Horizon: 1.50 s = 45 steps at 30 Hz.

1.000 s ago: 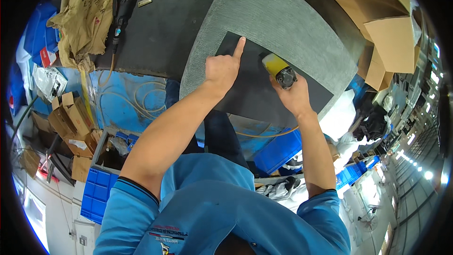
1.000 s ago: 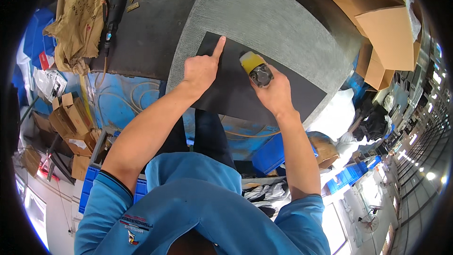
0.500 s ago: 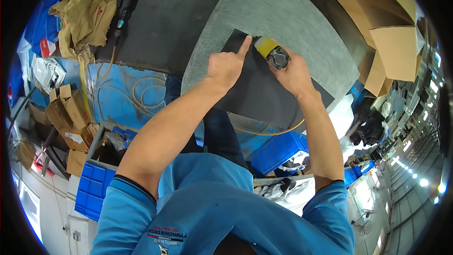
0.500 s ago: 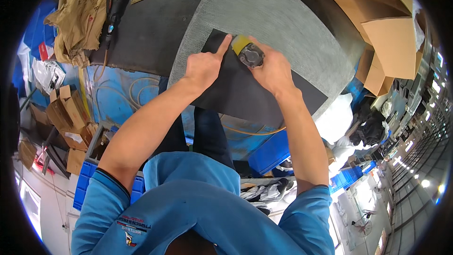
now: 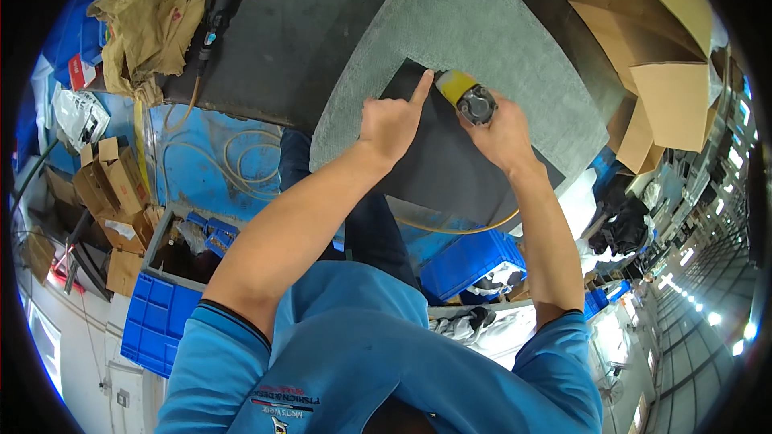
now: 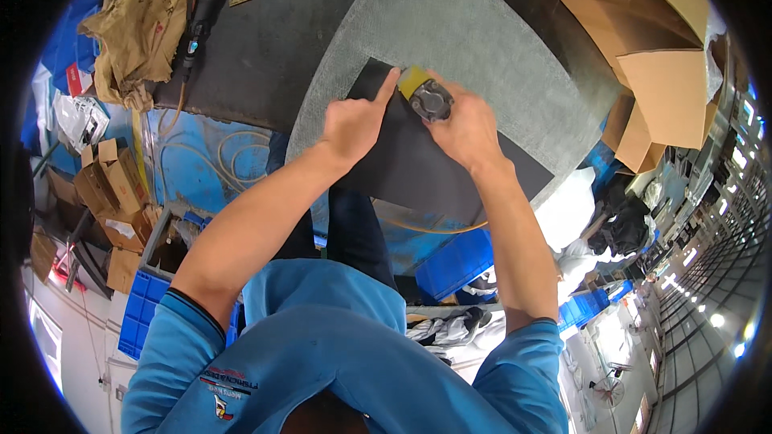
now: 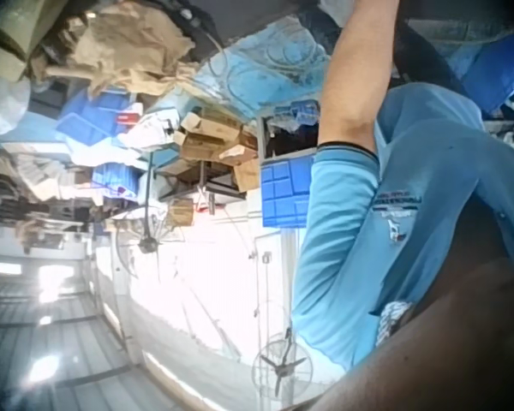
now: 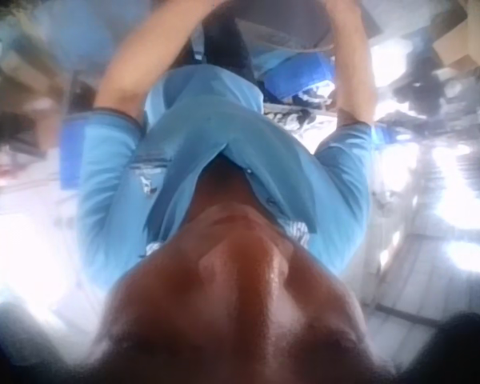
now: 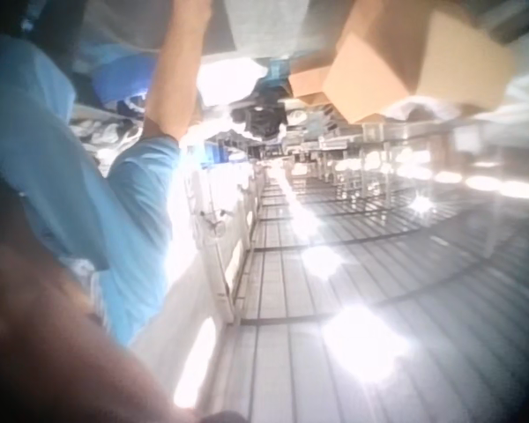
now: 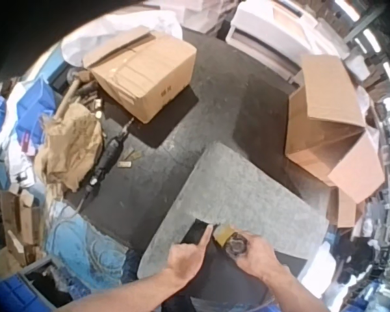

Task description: The person uses a utility knife to trim a dark panel on a gray upholstered piece. They then use a power drill to attach two metal brackets to the panel and finally place a gray upholstered cushion onto the assembled frame.

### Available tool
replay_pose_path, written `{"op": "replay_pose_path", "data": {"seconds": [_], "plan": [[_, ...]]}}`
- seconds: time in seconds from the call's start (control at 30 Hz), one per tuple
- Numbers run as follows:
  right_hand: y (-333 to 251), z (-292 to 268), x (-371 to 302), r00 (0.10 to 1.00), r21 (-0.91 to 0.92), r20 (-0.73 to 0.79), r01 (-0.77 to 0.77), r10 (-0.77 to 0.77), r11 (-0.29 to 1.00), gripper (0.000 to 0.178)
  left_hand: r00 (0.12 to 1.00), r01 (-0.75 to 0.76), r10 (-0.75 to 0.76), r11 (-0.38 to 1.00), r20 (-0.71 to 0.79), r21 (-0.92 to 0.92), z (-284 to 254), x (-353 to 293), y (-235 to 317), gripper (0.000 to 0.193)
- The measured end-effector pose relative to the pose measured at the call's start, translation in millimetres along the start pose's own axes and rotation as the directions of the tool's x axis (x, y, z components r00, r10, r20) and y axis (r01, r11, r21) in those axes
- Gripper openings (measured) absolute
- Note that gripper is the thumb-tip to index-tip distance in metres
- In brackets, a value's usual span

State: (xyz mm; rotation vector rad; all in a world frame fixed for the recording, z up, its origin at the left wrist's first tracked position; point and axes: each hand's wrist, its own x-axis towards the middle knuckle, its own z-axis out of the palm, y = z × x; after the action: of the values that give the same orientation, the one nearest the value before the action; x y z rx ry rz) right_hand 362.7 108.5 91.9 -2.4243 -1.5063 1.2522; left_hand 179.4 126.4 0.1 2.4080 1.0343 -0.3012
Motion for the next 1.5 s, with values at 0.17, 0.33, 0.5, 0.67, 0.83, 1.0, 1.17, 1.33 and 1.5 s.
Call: {"op": "replay_pose_path", "data": {"seconds": [0.17, 0.33, 0.5, 0.67, 0.83, 1.0, 1.17, 1.33, 1.5], "plan": [[-1.7, 0.1, -2.3, 0.999, 0.031, 0.011, -0.048, 0.048, 0.998, 0.062, 1.0, 0.03, -0.031, 0.999, 0.004, 0.04, 1.6, 2.0, 3.8, 0.083], [-8.3, 1.0, 0.9, 1.0, 0.028, -0.019, 0.016, -0.016, 0.999, 0.057, 0.999, 0.033, -0.033, 0.997, -0.007, 0.076, 8.1, 2.2, 4.4, 0.081], [-0.3, 12.0, 6.8, 0.992, 0.04, -0.063, 0.108, -0.106, 0.993, 0.056, 0.999, 0.033, -0.038, 0.993, 0.035, 0.117, 1.9, 1.1, 6.0, 0.077], [-10.7, 10.6, 6.5, 0.996, -0.045, -0.046, 0.068, -0.07, 0.997, 0.056, 0.999, 0.029, -0.033, 0.995, 0.032, 0.101, 9.0, 0.0, 3.8, 0.076], [0.4, 10.1, -17.4, 0.992, 0.154, -0.128, 0.02, 0.0, 0.988, 0.059, 0.992, 0.014, -0.01, 1.0, 0.13, -0.028, -7.7, 1.2, -0.5, 0.077], [18.2, 18.6, -140.7, 0.962, 0.252, -0.194, -0.141, 0.192, 0.958, 0.063, 0.985, -0.001, -0.006, 0.999, 0.173, 0.045, -2.4, -5.3, -0.9, 0.076], [56.8, 77.8, -288.1, 0.825, 0.302, -0.001, -0.539, 0.566, 0.786, 0.051, 0.972, -0.216, 0.181, 0.939, 0.148, 0.268, 10.6, -33.8, 9.3, 0.07], [117.1, 124.8, -379.5, 0.729, 0.411, 0.071, -0.643, 0.681, 0.646, 0.043, 0.946, -0.315, 0.298, 0.938, 0.13, 0.145, 38.5, -43.8, 83.8, 0.076], [198.6, 103.6, -398.7, 0.709, 0.51, 0.047, -0.622, 0.703, 0.594, 0.045, 0.89, -0.456, 0.446, 0.877, 0.1, 0.154, 86.2, -9.3, 224.2, 0.075]]}}
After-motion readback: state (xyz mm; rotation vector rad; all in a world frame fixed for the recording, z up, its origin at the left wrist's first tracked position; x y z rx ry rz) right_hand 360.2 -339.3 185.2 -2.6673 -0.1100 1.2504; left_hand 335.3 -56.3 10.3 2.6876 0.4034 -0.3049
